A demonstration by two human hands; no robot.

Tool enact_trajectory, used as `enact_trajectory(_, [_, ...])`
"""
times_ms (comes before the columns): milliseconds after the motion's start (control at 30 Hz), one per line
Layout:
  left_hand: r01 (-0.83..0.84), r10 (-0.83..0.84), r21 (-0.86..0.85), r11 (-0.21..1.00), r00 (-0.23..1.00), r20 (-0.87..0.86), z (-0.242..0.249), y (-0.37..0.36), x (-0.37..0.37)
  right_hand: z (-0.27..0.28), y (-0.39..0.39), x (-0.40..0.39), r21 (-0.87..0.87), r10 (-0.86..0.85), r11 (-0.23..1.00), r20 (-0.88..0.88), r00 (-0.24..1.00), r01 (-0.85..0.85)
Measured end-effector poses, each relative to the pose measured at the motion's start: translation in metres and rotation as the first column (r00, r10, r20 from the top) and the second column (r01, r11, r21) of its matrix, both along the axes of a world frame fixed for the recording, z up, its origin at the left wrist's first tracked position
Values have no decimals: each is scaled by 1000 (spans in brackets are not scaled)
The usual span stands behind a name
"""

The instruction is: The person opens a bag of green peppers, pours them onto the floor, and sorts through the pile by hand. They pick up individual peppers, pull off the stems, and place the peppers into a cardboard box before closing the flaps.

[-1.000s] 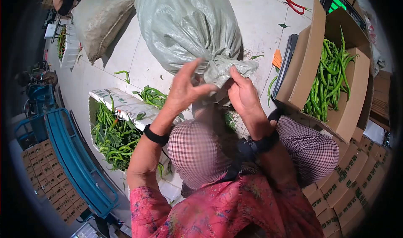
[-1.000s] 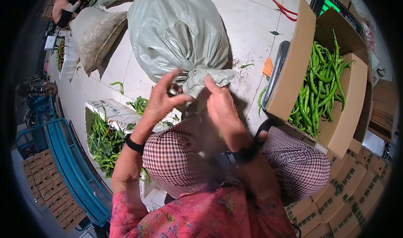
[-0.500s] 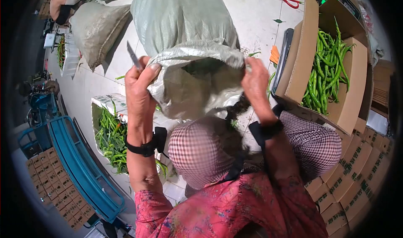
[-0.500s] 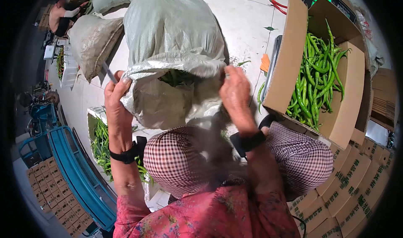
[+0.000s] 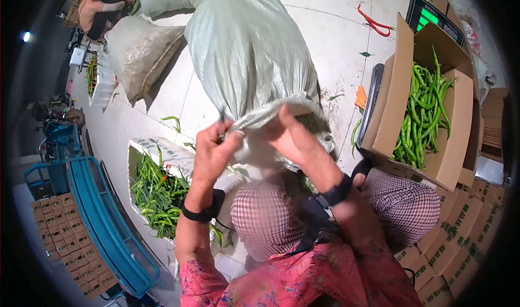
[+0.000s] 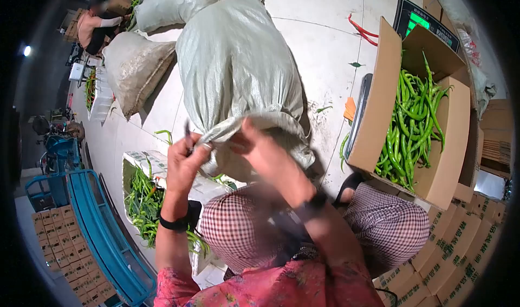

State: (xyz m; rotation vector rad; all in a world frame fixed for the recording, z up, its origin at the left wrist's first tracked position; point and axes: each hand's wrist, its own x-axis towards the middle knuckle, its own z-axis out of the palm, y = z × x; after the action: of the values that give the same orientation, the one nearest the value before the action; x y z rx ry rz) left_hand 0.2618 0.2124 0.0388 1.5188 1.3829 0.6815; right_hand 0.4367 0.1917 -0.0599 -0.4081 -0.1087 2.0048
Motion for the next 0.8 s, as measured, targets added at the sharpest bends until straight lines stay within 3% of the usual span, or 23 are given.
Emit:
enact_trajectory(33, [67, -60, 79, 995, 994, -88, -2, -2, 2, -1, 25, 0, 27, 16, 1000, -233, 972, -10])
enact_trajectory(133, [174, -158, 100, 980, 975, -155, 0, 2, 4, 5, 67, -14, -161, -227, 964, -90, 970, 211])
enact_trajectory(233, [293, -261, 111, 950, 936, -238, 9, 7, 7, -6, 92, -23, -191, -282, 942, -12, 959, 274])
enact_trajectory(333, [275, -263, 23, 961, 938, -224, 4, 15, 1, -4, 127, -17, -255, -170, 953, 1, 985, 164])
enact_trajectory(367, [90, -92, -26, 996, 992, -85, 1, 19, -2, -3, 132, -14, -267, -103, 958, 26, 994, 106])
enact_trajectory(400, [-90, 95, -99, 991, 994, 46, -1, 23, -3, -15, 131, -16, -159, -8, 987, 84, 996, 21])
enact_trajectory(467, [-84, 95, -136, 987, 992, 77, 1, 37, -16, -65, 99, -25, -114, 129, 989, 399, 908, -90])
enact_trajectory(500, [-93, 108, -136, 986, 988, 110, -3, 44, -19, -85, 77, -19, -163, 287, 957, 430, 856, -239])
enact_trajectory(533, [-82, 98, -137, 987, 989, 113, -5, 51, -20, -57, 54, -11, -165, 316, 949, 547, 775, -270])
enact_trajectory(567, [-84, 100, -140, 987, 989, 109, -7, 57, -16, -76, 31, -11, -194, 389, 920, 561, 730, -341])
enact_trajectory(633, [-154, 174, -165, 974, 978, 113, -12, 67, -3, -66, -14, 1, -281, 348, 928, 424, 836, -244])
enact_trajectory(667, [-188, 218, -196, 962, 965, 148, -16, 73, 0, -132, -56, 6, -28, 219, 970, 533, 818, -242])
enact_trajectory(700, [-187, 217, -194, 963, 965, 145, -22, 78, 1, -122, -69, 14, 113, 51, 911, 923, 381, -396])
enact_trajectory(767, [-268, 303, -194, 944, 936, 180, -39, 89, 4, -50, -85, 22, -96, 167, 972, 924, 344, -213])
enact_trajectory(800, [-264, 310, -211, 941, 924, 224, -47, 96, -1, -47, -102, 29, -75, 166, 960, 928, 334, -268])
